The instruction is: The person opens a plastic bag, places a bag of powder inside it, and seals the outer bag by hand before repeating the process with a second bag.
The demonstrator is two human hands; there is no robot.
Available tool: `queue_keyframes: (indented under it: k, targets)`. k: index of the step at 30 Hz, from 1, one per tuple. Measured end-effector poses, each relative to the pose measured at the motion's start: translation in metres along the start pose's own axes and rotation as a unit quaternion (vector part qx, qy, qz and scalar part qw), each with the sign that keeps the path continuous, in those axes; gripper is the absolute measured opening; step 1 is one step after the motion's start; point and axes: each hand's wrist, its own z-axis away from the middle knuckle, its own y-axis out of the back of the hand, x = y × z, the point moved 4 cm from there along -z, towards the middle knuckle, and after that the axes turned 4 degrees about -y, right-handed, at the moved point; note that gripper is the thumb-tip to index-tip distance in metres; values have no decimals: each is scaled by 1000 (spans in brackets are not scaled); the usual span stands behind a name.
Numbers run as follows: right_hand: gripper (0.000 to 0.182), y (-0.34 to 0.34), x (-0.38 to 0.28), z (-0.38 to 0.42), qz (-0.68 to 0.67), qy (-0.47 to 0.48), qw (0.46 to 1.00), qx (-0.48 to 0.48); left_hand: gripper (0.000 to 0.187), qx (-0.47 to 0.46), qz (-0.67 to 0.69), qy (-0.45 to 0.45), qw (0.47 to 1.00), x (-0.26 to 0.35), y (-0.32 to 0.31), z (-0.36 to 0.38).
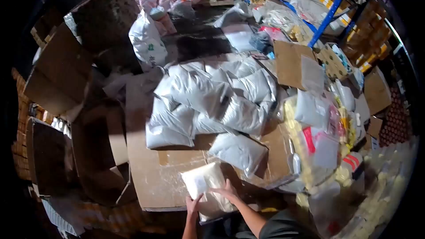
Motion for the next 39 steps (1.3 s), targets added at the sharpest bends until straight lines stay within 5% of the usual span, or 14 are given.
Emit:
queue_keyframes:
  k: [3, 5, 7, 12, 18, 19, 22, 26, 27, 28, 30, 31, 37, 39]
  targets:
    - [106, -8, 15, -22, -191, 55, 973, -115, 42, -30, 101, 35, 994, 73, -21, 17]
    - [92, -18, 32, -42, -241, -53, 928, -280, 37, -6, 199, 115, 973, 104, -31, 27]
    - [60, -12, 33, -50, -235, -70, 924, -295, 39, -82, 249, 196, 945, 44, -18, 0]
    - [60, 36, -34, 40, -271, -42, 912, -306, 49, -133, 207, 118, 962, 178, -19, 35]
    - [79, 119, -205, 178, -182, 368, 825, -389, 71, -137, 195, -132, 962, 413, 34, 113]
    - [76, 128, -224, 196, -173, 319, 848, -386, 71, -133, 265, -207, 932, 443, 39, 128]
    - [63, 128, -270, 238, -219, 247, 863, -383, 66, 18, 278, -34, 960, 461, 49, 149]
    - [56, 107, -304, 301, -186, 215, 877, -388, 37, -73, 211, -300, 928, 421, 72, 103]
    - [55, 92, -293, 266, -163, 232, 906, -316, 34, -147, 253, -266, 918, 389, 83, 71]
    - [56, 77, -280, 238, -145, 252, 900, -324, 33, -108, 313, -72, 941, 385, 84, 76]
    - [55, 50, -283, 314, -164, 114, 916, -349, 35, -92, 293, 36, 951, 390, 96, 103]
    - [59, 28, -260, 254, -79, 24, 906, -415, 38, -99, 258, -13, 961, 397, 117, 93]
    - [43, -72, -386, 212, -97, 567, 719, -391, 42, -41, 263, -125, 956, 484, 256, 7]
    - [42, -109, -568, 280, 61, 544, 785, -291, 41, -25, 399, -259, 879, 596, 323, -35]
